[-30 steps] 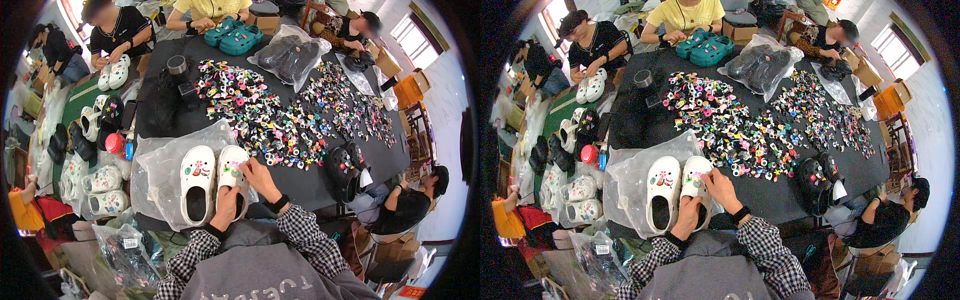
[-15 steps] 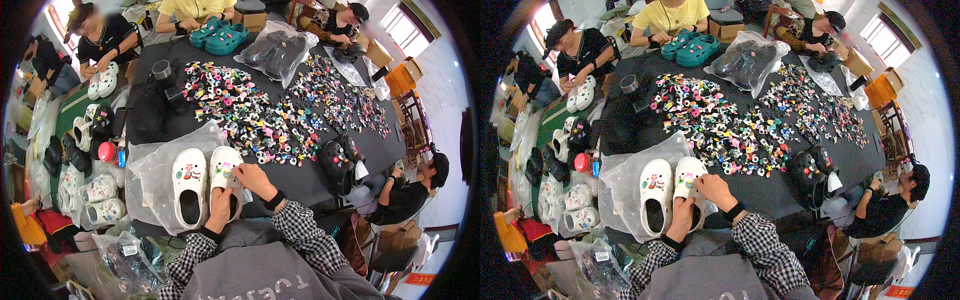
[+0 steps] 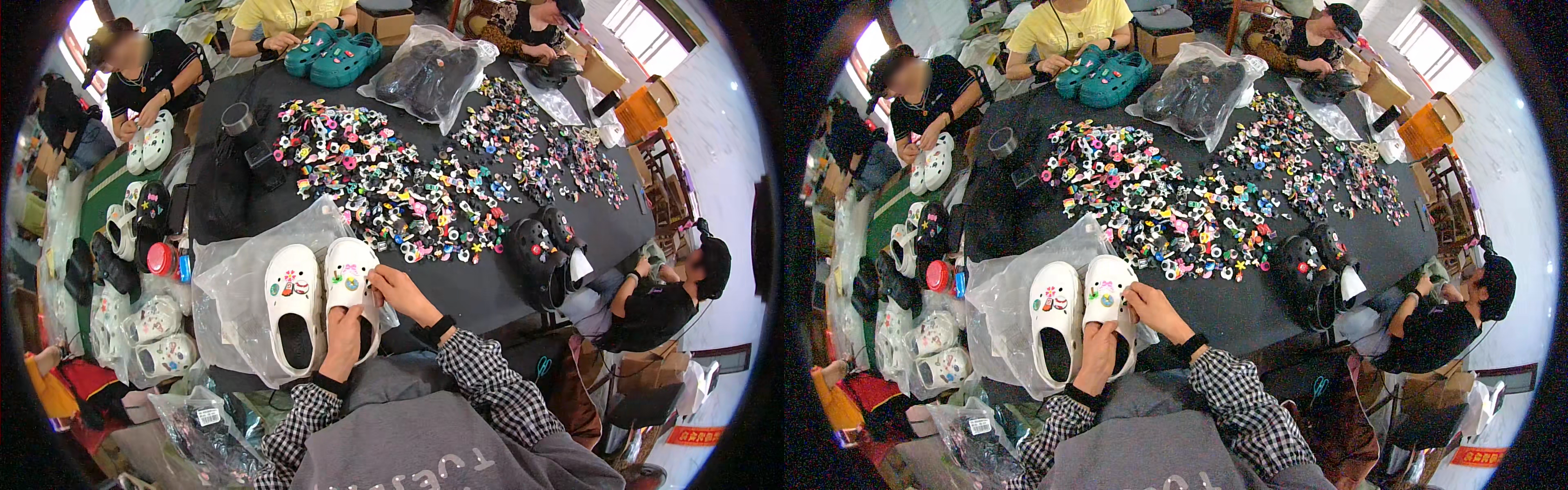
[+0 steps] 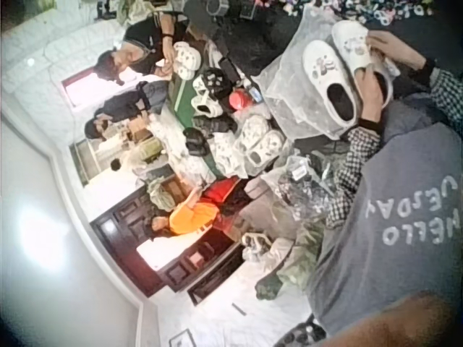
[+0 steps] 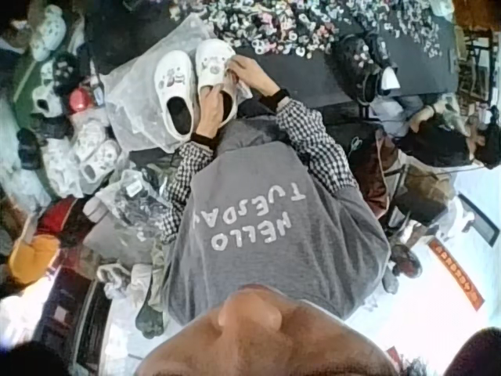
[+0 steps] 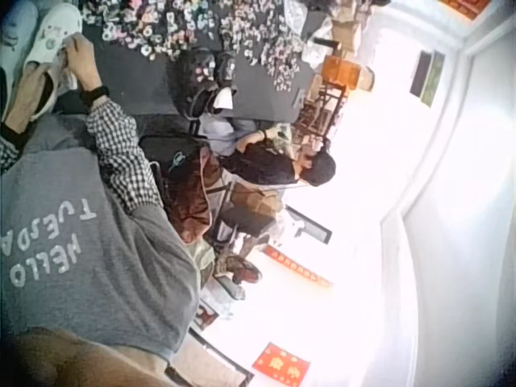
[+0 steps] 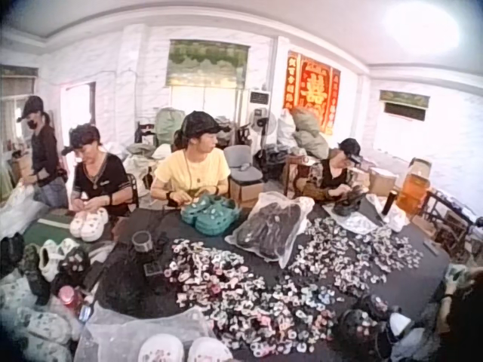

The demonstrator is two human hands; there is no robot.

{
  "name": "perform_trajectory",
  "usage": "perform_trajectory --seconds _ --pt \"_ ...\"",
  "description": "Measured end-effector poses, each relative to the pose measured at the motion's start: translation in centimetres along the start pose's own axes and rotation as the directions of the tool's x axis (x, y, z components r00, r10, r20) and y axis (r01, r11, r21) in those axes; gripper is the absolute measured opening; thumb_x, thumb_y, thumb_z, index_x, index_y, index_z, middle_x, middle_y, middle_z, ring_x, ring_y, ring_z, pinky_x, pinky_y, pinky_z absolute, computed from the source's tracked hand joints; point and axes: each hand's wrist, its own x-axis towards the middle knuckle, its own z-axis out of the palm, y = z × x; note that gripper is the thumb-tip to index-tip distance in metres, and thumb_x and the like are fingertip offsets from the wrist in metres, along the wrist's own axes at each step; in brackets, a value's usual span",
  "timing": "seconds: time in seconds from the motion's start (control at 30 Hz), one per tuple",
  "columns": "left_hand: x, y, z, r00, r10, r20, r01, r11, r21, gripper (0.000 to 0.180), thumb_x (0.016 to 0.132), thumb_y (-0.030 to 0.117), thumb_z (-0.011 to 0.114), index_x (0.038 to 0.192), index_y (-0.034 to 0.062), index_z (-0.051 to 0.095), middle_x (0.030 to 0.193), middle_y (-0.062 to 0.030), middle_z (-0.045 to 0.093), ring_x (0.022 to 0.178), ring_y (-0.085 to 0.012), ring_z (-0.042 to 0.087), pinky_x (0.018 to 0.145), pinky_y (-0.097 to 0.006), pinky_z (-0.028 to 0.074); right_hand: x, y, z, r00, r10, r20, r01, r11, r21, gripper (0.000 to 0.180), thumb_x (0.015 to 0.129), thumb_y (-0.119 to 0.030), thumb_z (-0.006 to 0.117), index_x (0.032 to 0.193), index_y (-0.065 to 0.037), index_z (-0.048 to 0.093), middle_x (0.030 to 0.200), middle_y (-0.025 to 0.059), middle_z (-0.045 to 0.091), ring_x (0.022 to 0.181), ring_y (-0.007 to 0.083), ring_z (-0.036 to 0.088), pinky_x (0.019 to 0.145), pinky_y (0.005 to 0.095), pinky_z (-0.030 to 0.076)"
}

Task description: Manually applying decorative charms (Jibbitz) to holes in rubber clogs.

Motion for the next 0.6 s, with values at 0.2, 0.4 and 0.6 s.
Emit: perform_trajectory --seconds 0.2,0.4,0.6 --pt "-0.2 0.4 0.4 1.0 -0.017 -0.002 0.017 0.999 -0.045 0.033 0.086 -0.002 0.05 0.119 -0.0047 0.049 0.115 -0.0086 0.056 0.106 -0.0187 0.055 0.092 -0.03 0.042 0.1 0.4 0.1 1.0 -0.022 -0.012 0.021 1.0 -0.015 0.029 0.095 -0.022 0.05 0.08 0.002 0.054 0.06 0.0071 0.057 0.051 0.0137 0.056 0.05 0.0308 0.046" --pt "0.2 -0.5 -0.3 0.997 0.056 0.045 -0.051 0.993 -0.107 0.034 0.085 -0.002 0.051 0.119 -0.0044 0.048 0.117 -0.0087 0.056 0.105 -0.0181 0.054 0.093 -0.03 0.041 0.2 -0.7 0.9 0.995 0.009 -0.104 -0.018 0.996 -0.085 0.031 0.092 -0.025 0.055 0.077 0.003 0.056 0.06 0.0099 0.057 0.05 0.0148 0.057 0.049 0.0315 0.045" --pt "-0.2 -0.2 0.3 0.999 0.047 0.022 -0.043 0.99 -0.137 0.03 0.084 0.001 0.051 0.113 -0.0063 0.053 0.106 -0.0069 0.059 0.094 -0.0151 0.057 0.082 -0.027 0.044 0.1 -0.8 1.2 0.992 -0.013 -0.126 -0.009 0.985 -0.172 0.031 0.091 -0.026 0.056 0.08 0.003 0.057 0.064 0.0168 0.06 0.052 0.0234 0.061 0.05 0.0347 0.046"
